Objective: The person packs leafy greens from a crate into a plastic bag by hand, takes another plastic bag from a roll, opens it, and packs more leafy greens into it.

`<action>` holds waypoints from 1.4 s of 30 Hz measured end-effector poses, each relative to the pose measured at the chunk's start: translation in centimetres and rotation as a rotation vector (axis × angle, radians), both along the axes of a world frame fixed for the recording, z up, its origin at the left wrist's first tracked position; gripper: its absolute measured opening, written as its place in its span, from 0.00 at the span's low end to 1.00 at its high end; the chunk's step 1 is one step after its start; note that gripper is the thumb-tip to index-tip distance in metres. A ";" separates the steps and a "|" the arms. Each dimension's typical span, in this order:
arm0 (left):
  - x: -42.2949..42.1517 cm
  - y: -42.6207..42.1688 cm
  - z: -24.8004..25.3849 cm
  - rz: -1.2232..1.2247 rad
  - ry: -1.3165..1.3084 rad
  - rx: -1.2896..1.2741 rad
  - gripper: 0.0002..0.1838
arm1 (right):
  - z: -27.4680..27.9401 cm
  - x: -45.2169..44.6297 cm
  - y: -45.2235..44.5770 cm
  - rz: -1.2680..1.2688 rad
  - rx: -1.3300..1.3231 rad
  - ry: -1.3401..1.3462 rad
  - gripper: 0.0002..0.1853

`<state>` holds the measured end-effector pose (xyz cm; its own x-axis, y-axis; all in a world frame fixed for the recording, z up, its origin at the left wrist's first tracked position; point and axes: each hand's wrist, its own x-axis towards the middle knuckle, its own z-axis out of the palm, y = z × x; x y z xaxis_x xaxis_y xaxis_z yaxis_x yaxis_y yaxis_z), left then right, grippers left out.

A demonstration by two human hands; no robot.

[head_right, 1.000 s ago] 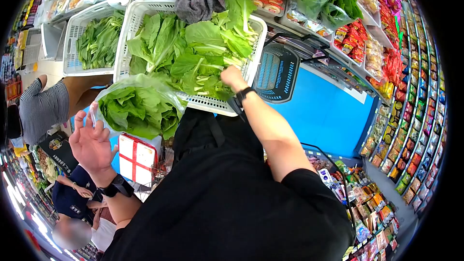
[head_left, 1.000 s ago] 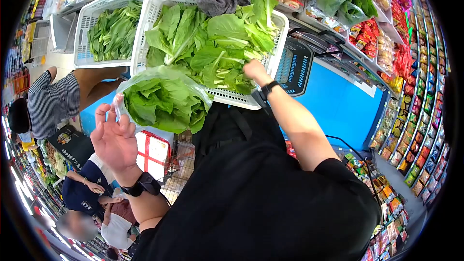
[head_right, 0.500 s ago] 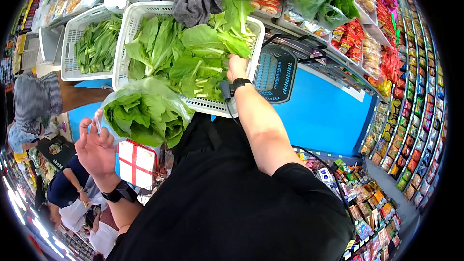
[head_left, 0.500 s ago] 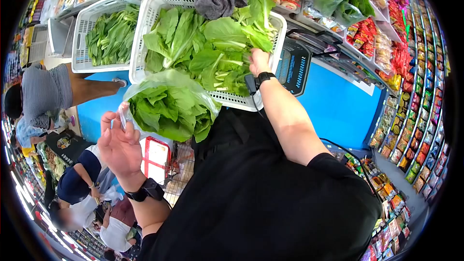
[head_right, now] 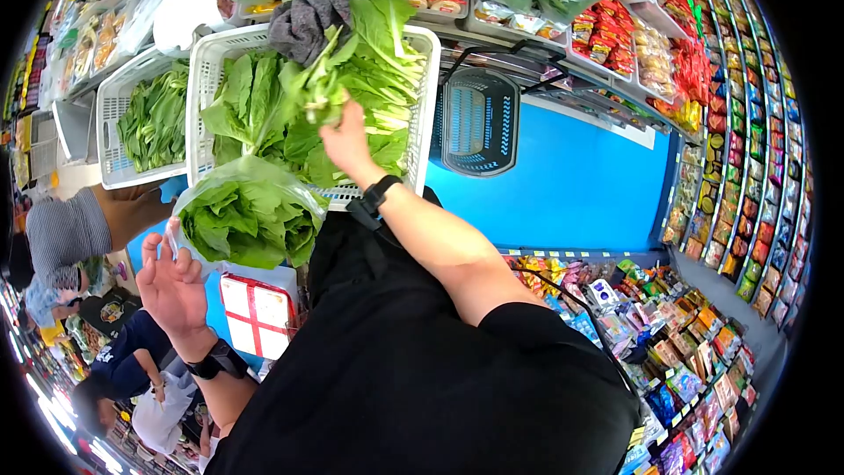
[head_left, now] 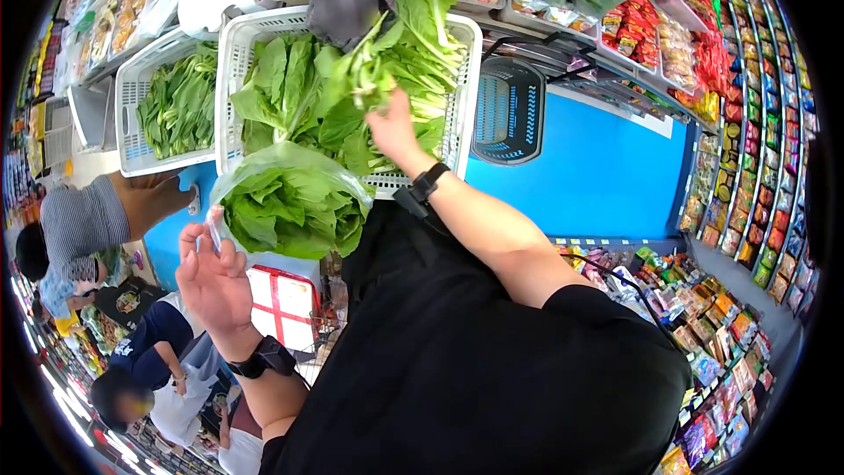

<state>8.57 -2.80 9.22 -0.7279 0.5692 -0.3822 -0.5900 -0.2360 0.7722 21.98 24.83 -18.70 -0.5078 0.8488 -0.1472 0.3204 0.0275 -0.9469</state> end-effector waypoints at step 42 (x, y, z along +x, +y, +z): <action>4.7 4.5 -1.0 -0.214 -0.042 -0.027 0.24 | 0.6 6.6 12.2 0.166 0.295 -0.430 0.18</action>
